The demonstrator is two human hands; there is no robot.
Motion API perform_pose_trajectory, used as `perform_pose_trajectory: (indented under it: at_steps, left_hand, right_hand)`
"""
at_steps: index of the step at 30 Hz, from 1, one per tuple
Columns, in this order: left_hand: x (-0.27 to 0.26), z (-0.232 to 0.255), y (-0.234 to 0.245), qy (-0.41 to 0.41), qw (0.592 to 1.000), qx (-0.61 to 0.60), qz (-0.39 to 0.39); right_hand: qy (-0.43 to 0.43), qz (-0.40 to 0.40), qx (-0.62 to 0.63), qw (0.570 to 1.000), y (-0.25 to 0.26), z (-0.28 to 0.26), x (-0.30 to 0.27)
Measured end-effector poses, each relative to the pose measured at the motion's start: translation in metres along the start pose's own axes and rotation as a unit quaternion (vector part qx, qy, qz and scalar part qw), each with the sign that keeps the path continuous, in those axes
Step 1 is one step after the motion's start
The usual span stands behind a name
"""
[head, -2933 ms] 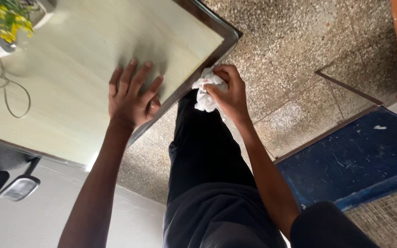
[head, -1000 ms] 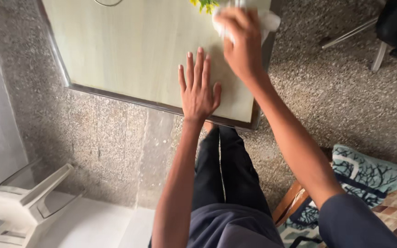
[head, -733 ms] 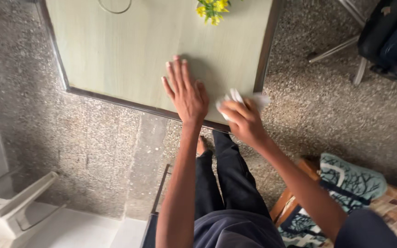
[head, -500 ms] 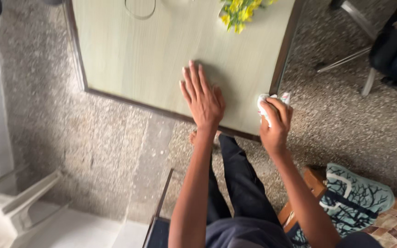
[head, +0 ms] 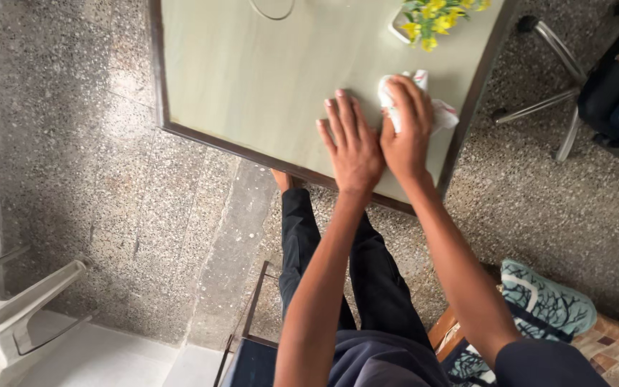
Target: The person cleans a desk by wiping the glass surface and the edges with a cloth, moving a large water bottle and several phone boxes to reach different areas.
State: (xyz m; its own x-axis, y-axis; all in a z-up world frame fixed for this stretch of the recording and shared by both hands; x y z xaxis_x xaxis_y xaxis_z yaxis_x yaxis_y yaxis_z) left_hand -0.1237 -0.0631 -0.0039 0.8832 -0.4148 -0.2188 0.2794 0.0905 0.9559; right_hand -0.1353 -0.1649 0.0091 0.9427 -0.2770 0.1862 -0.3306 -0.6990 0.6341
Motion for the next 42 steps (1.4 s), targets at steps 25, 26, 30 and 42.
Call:
perform_pose_trajectory:
  at_steps: [25,26,30,42]
  left_hand:
    - [0.066,-0.281,0.153,0.087,0.992,-0.036,0.082]
    - [0.075,-0.288,0.147,0.101,0.974,-0.182,0.093]
    - [0.100,-0.338,0.125,0.170,0.820,-0.530,0.132]
    - [0.087,-0.337,0.111,0.260,0.869,-0.408,0.101]
  right_hand:
    - [-0.122,-0.105,0.028,0.987,-0.184,-0.174,0.078]
    - [-0.081,-0.164,0.084,0.980,-0.198,-0.198,0.082]
    - [0.119,-0.225,-0.015,0.967,-0.207,-0.227,0.095]
    - [-0.116,-0.007,-0.050,0.992,-0.191,-0.177,0.106]
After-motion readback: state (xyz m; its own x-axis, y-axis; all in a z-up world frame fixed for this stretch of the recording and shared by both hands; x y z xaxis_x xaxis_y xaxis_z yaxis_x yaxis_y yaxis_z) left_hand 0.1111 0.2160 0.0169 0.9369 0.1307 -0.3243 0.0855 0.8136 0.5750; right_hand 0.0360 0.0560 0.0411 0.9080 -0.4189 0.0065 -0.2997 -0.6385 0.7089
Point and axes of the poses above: each hand's wrist, its own x-axis towards the middle knuckle, its own y-axis out of the back of the hand, z = x × y, the point moved 1 cm from there along x, towards the middle knuckle, and after that the axes turned 15 degrees about -z, right-handed, at the moved point
